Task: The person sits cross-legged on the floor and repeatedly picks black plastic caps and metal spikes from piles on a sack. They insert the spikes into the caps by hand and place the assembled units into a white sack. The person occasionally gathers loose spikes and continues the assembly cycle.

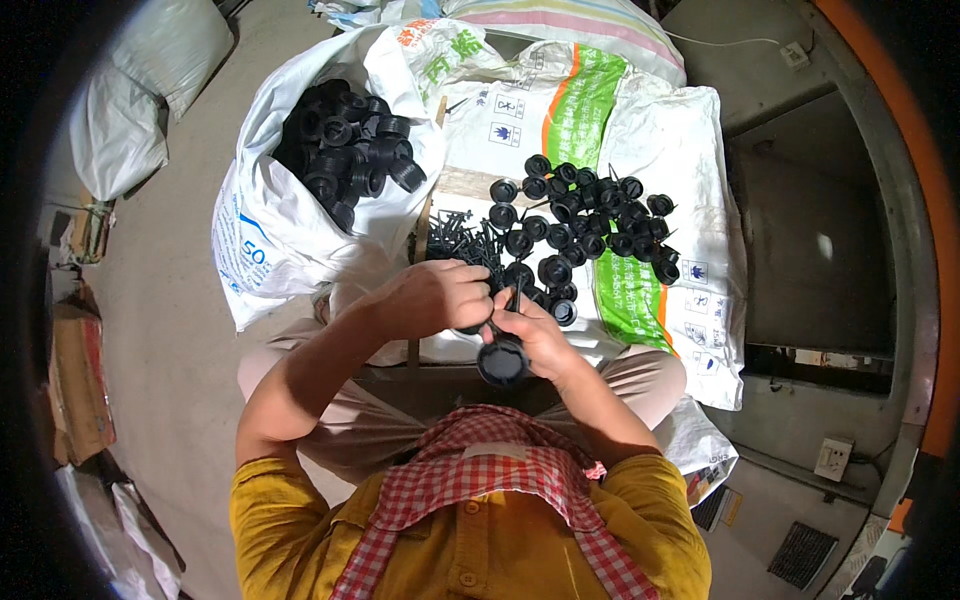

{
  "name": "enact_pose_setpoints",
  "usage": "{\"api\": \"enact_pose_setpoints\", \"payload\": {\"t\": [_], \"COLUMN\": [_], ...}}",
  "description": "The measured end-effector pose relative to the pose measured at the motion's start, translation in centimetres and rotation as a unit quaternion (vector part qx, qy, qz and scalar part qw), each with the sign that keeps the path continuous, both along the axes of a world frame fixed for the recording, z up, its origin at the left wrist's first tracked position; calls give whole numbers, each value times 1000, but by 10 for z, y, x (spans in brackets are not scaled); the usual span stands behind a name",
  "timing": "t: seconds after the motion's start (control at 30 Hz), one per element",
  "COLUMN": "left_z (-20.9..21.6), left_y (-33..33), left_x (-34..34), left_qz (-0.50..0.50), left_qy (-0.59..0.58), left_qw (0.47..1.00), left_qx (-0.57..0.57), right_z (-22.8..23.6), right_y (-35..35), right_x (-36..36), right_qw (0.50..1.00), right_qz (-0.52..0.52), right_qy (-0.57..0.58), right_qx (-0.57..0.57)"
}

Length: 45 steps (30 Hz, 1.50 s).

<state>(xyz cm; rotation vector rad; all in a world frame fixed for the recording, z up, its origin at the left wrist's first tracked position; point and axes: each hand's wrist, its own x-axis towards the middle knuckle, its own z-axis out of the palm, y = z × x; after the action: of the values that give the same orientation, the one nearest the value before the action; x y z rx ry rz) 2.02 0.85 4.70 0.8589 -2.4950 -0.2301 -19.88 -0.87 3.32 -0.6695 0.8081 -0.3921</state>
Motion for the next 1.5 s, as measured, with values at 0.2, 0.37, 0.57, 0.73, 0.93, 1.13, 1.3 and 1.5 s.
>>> {"api": "enact_pose_setpoints", "payload": {"t": [0.2, 0.37, 0.57, 0.73, 0.93, 1.13, 1.3, 1.5], "left_z": [13, -37, -35, -12, 29, 25, -11, -10], "left_y": [7, 22, 14, -1, -56, -42, -28, -17], "left_x": [38, -17, -15, 4, 86, 50, 31, 6], "left_qz": [152, 93, 262, 354, 529, 418, 355, 288], "left_qy": [607, 564, 330, -61, -68, 79, 57, 194], "left_qw": [741, 600, 742, 931, 841, 905, 931, 892], "left_qx": [244, 560, 520, 65, -88, -30, 58, 290], "right_z": [13, -23, -71, -163, -224, -212, -233, -135], "right_y": [-7, -12, -21, -31, -34, -64, -86, -70], "right_x": [-32, 30, 65, 46, -43, -89, -117, -82], "right_qw": [971, 946, 913, 808, 724, 670, 594, 649], "right_qz": [14, -222, -222, -161, -292, -28, 85, -57], "right_qy": [-237, -193, 10, 368, 471, 704, 753, 499], "right_qx": [-10, -140, -341, -431, -411, -233, -270, -571]}}
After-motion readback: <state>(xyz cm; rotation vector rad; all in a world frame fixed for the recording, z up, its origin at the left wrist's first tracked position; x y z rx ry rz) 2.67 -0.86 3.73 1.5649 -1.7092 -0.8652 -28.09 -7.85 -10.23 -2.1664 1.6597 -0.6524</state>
